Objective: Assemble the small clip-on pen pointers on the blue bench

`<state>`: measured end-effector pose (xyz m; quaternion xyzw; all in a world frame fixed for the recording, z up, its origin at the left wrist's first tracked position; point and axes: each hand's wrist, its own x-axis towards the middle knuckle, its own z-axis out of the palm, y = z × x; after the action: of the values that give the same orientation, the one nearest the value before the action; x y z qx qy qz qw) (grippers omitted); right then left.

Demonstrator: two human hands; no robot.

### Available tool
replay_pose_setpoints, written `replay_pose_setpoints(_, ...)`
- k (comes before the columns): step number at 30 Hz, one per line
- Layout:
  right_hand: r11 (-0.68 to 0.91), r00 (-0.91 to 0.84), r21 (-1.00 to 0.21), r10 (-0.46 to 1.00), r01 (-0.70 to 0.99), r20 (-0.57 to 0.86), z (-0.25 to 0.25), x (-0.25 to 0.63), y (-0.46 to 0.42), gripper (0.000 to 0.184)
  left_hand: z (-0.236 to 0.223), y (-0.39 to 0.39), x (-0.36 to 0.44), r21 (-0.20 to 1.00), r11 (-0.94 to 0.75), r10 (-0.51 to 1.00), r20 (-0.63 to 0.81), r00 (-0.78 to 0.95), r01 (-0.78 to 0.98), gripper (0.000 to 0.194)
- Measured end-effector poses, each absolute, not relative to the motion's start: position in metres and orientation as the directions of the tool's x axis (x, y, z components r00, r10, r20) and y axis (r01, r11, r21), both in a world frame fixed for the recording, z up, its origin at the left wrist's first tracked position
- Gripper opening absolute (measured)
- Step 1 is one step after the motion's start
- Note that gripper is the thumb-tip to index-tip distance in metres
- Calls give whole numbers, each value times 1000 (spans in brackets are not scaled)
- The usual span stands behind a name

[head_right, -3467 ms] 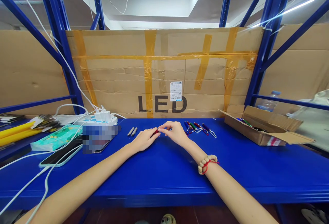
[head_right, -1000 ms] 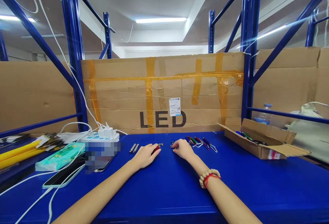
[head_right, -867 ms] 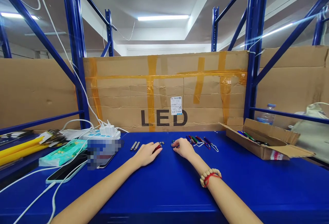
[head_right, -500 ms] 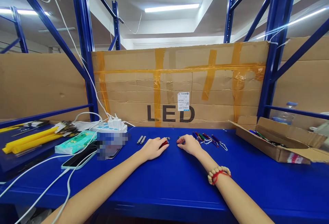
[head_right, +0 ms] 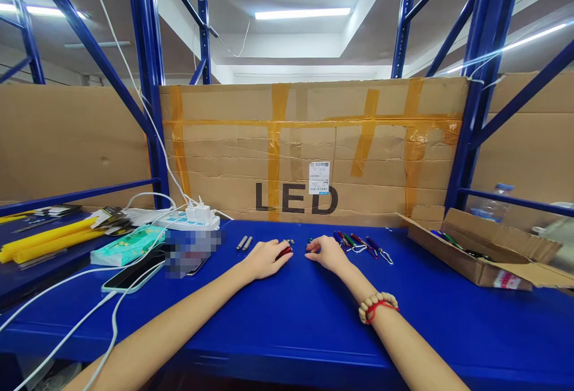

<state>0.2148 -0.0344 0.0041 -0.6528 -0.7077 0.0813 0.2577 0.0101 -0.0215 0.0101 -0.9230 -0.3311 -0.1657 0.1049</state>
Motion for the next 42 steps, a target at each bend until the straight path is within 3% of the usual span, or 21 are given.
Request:
replay_pose_setpoints(22,155,-30,-446,961,881,275,5,210,-35,18,10,-23,12,-93,-781,545,383,746,618,31)
replay_pose_setpoints(42,192,-90,-359,956,913,280,7,210,-39,21,12,-24,12,-72,-782,559,357,749,618,31)
